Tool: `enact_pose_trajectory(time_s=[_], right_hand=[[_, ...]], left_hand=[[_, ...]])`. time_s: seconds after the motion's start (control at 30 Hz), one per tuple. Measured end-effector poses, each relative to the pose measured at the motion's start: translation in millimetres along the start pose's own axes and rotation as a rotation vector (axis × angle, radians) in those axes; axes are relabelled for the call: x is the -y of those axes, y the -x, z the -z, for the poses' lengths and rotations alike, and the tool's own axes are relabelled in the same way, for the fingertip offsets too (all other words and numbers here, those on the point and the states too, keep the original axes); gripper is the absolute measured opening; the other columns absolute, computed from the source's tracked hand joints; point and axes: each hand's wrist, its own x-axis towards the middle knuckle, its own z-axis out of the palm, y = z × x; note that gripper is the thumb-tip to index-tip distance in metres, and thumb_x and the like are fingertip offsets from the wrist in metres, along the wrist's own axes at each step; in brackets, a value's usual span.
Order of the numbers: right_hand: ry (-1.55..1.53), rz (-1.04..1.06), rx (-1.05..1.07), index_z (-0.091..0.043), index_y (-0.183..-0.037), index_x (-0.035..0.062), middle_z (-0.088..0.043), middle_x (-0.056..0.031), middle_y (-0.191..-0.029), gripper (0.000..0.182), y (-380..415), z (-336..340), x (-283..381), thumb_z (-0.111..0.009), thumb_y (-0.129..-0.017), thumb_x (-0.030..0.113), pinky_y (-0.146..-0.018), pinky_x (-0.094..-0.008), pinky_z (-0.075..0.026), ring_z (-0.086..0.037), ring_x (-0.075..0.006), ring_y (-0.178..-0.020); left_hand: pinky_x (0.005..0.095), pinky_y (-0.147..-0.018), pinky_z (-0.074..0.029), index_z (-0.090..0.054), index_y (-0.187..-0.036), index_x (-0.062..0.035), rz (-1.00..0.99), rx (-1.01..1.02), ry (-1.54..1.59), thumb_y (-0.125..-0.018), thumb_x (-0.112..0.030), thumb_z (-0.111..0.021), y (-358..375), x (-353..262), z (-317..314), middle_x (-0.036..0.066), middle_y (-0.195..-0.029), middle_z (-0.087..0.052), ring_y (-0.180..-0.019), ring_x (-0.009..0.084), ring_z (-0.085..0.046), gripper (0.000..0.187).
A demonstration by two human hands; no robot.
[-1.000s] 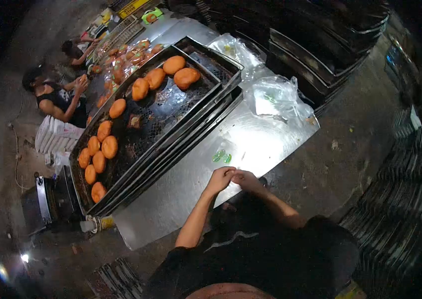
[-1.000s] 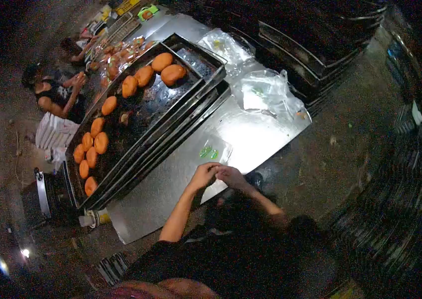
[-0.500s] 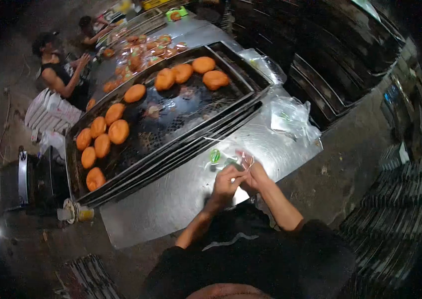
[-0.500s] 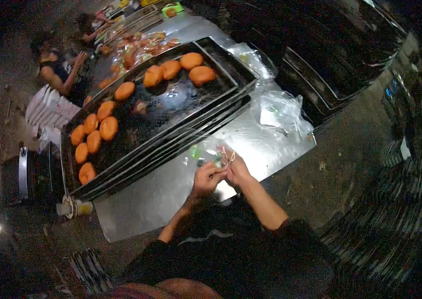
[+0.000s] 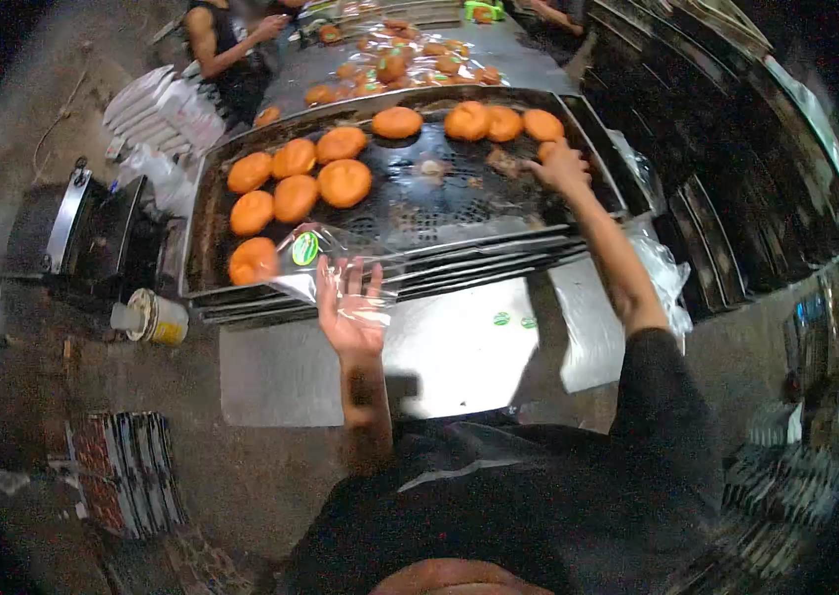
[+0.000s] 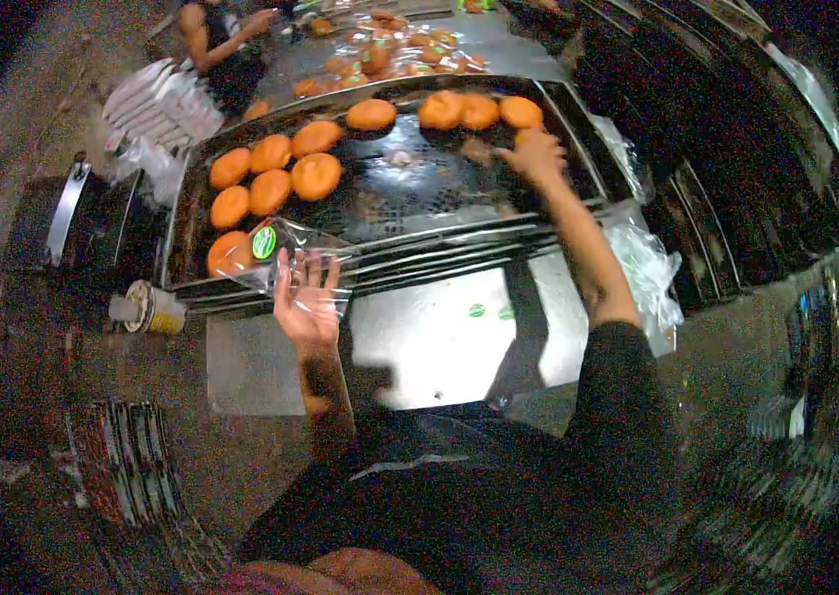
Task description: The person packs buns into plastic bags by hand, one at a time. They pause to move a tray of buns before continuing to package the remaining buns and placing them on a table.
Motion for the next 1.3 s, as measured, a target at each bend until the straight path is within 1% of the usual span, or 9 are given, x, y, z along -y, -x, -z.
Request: enact_pose_trajectory(time_s=[0.13,0.23,0.4,0.7,0.83,0.9,1.03,1.13,1.3], right_hand=[[0.184,-0.199,0.011,-0.045,-0.114,0.0112,-0.056,-0.0184,-0.092,0.066,-56,-48,-7,-0.056,-0.067,0.057,-0.076,-0.0370,-0.044,-0.057,-0.0287,-0.082],[-0.227,0.318,0.139,-0.058,-0.096,0.0082,-0.058,-0.0135,-0.094,0.039,2,-6,37,-0.060,-0.069,0.036,-0.071,-0.0353,-0.046,-0.058,-0.0276,-0.078],[-0.824,0.931,-0.275,-0.046,-0.114,0.0089,-0.052,-0.0108,-0.103,0.068,206,82,155,-0.068,-0.050,0.011,-0.080,-0.0406,-0.036,-0.048,-0.0298,-0.099],[-0.937,0.473,-0.298,-0.023,-0.129,-0.0017,-0.050,-0.0168,-0.103,0.074,232,87,136,-0.056,-0.068,0.022,-0.078,-0.0325,-0.043,-0.051,-0.0261,-0.093],[-1.292,0.480,-0.291,-0.017,-0.127,-0.0025,-0.045,-0.0147,-0.107,0.091,247,76,88,-0.073,-0.061,0.024,-0.069,-0.0302,-0.046,-0.051,-0.0203,-0.085],[-1.027,0.184,-0.164,-0.039,-0.115,0.0009,-0.049,-0.0111,-0.097,0.057,238,84,59,-0.068,-0.068,0.016,-0.058,-0.0292,-0.045,-0.052,-0.0192,-0.079],[-1.141,0.093,0.035,-0.062,-0.075,-0.0027,-0.061,-0.0088,-0.066,0.016,158,108,4,-0.060,-0.076,0.013,-0.053,-0.0240,-0.043,-0.054,-0.0098,-0.055],[-1.203,0.366,-0.499,-0.059,-0.092,-0.0014,-0.062,-0.0109,-0.078,0.022,91,138,39,-0.058,-0.077,0.014,-0.063,-0.0245,-0.046,-0.058,-0.0150,-0.069],[-1.152,0.737,-0.028,-0.055,-0.101,-0.0009,-0.054,-0.0172,-0.106,0.036,155,78,25,-0.062,-0.072,0.019,-0.088,-0.0336,-0.038,-0.049,-0.0270,-0.105]], left_hand=[[0.0498,-0.091,-0.036,-0.037,-0.122,-0.0057,-0.242,-0.004,-0.123,-0.080,-0.013,-0.045,-4,-51,13,0.012,-0.104,-0.051,-0.099,0.0244,-0.049,0.043],[0.0449,-0.091,-0.038,-0.029,-0.123,-0.0052,-0.426,-0.163,-0.094,-0.079,-0.014,-0.045,-22,-78,29,0.011,-0.099,-0.048,-0.097,0.0259,-0.050,0.047],[0.0449,-0.091,-0.037,-0.027,-0.124,-0.0048,-0.325,0.031,-0.038,-0.079,-0.015,-0.044,-53,-31,32,0.015,-0.108,-0.050,-0.102,0.0296,-0.048,0.049],[0.0416,-0.101,-0.020,-0.020,-0.129,-0.0027,0.437,0.446,-0.053,-0.076,-0.042,-0.039,-7,48,-10,0.022,-0.127,-0.031,-0.119,0.0341,-0.029,0.069],[0.0345,-0.078,-0.044,-0.030,-0.123,-0.0008,0.783,0.242,0.216,-0.075,-0.040,-0.048,4,49,-32,0.017,-0.118,-0.041,-0.101,0.0268,-0.047,0.065],[0.0298,-0.069,-0.046,-0.042,-0.114,-0.0018,0.635,0.181,-0.675,-0.075,-0.034,-0.054,33,63,-41,0.013,-0.104,-0.051,-0.089,0.0218,-0.053,0.053],[0.0293,-0.064,-0.045,-0.052,-0.094,0.0010,0.489,0.748,-1.034,-0.074,-0.024,-0.059,52,128,24,0.007,-0.089,-0.055,-0.076,0.0149,-0.053,0.032],[0.0325,-0.069,-0.044,-0.054,-0.089,-0.0001,-0.130,1.274,-1.186,-0.069,-0.019,-0.062,62,178,90,0.011,-0.086,-0.055,-0.077,0.0227,-0.053,0.029],[0.0356,-0.074,-0.042,-0.055,-0.089,-0.0017,-0.162,1.626,-1.454,-0.074,-0.022,-0.053,64,216,163,0.013,-0.087,-0.055,-0.082,0.0283,-0.052,0.026]])
